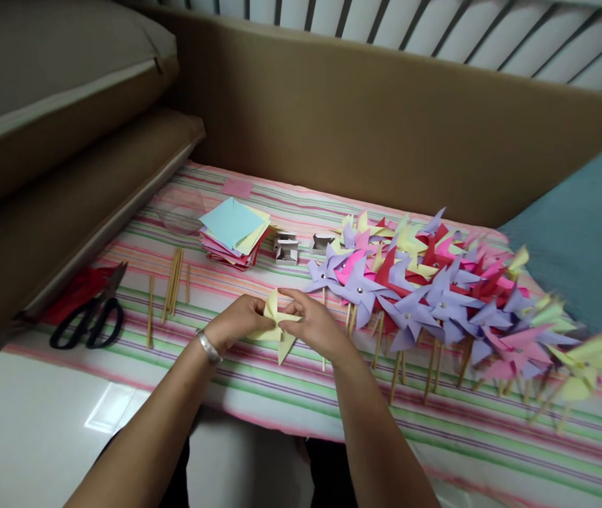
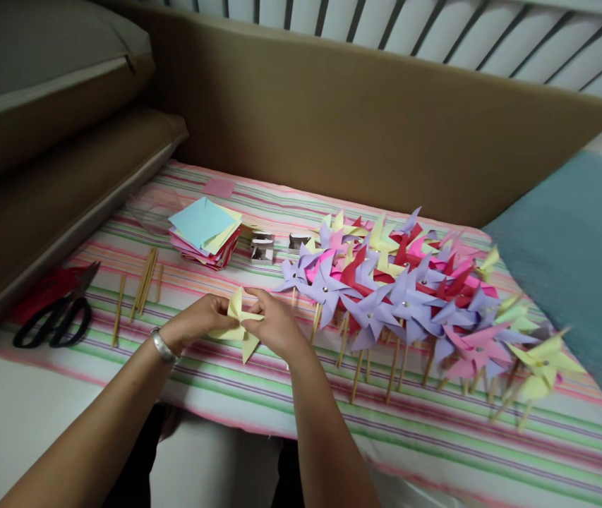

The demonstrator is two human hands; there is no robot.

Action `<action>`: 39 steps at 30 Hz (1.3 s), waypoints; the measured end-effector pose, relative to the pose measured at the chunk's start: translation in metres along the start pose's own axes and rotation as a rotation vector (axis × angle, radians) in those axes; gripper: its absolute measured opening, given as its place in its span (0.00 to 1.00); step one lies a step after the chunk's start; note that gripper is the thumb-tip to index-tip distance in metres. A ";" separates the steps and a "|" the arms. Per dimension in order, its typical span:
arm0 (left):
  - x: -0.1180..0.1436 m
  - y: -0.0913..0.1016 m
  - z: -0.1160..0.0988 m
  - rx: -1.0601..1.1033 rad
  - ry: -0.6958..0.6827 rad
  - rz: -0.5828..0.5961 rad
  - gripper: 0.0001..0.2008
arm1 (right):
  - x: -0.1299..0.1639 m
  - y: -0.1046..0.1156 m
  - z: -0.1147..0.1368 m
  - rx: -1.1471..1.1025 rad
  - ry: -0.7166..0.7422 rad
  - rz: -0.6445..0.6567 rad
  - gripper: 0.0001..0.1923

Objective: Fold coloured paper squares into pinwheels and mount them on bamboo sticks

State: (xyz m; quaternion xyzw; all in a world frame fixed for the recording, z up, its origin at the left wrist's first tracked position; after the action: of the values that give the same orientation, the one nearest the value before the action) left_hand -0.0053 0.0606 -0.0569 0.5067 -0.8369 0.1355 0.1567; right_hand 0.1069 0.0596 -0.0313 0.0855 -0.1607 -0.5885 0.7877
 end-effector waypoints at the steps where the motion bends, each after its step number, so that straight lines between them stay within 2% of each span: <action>1: 0.000 -0.002 0.000 -0.009 -0.004 0.016 0.05 | 0.000 -0.002 -0.002 -0.001 -0.005 0.025 0.30; 6: -0.002 -0.006 0.001 -0.068 -0.029 0.039 0.03 | 0.000 -0.010 -0.008 -0.041 -0.016 0.100 0.28; 9: -0.001 0.000 -0.004 -0.010 -0.057 -0.011 0.06 | -0.002 -0.012 -0.010 -0.191 -0.048 0.096 0.26; 12: 0.003 0.015 -0.010 0.181 -0.073 -0.146 0.12 | -0.005 -0.007 -0.010 -0.412 -0.091 0.001 0.26; 14: 0.005 0.017 -0.010 0.336 -0.072 -0.180 0.14 | -0.007 -0.001 -0.009 -0.515 -0.110 -0.077 0.25; 19: 0.000 -0.003 -0.002 0.562 -0.085 -0.146 0.12 | -0.009 0.005 -0.010 -0.651 -0.107 -0.249 0.24; 24: -0.005 -0.005 0.003 0.591 -0.107 -0.268 0.15 | -0.009 0.000 -0.009 -0.695 -0.053 -0.350 0.22; 30: -0.001 0.003 0.001 0.551 -0.085 -0.340 0.14 | -0.010 -0.006 -0.015 -0.676 -0.100 -0.340 0.24; 34: 0.000 0.020 0.000 0.546 -0.065 -0.397 0.11 | -0.008 -0.002 -0.017 -0.541 -0.096 -0.351 0.29; 36: 0.002 0.034 -0.001 0.556 -0.077 -0.440 0.10 | -0.005 0.004 -0.010 -0.395 -0.008 -0.398 0.27; 39: 0.007 0.054 -0.005 0.572 -0.104 -0.503 0.09 | 0.005 0.009 0.017 -0.064 0.251 -0.461 0.18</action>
State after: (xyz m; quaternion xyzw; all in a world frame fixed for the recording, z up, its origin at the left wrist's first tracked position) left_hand -0.0556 0.0811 -0.0535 0.7255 -0.6216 0.2953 -0.0053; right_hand 0.1102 0.0581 -0.0114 0.1669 -0.0194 -0.7421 0.6489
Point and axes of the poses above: each hand's wrist, its own x-axis away from the middle knuckle, its own y-axis out of the back of the hand, z = x × y, the point moved 8 cm from there along -x, towards the middle knuckle, and after that the axes turned 1 degree about -z, right-handed, at the moved point
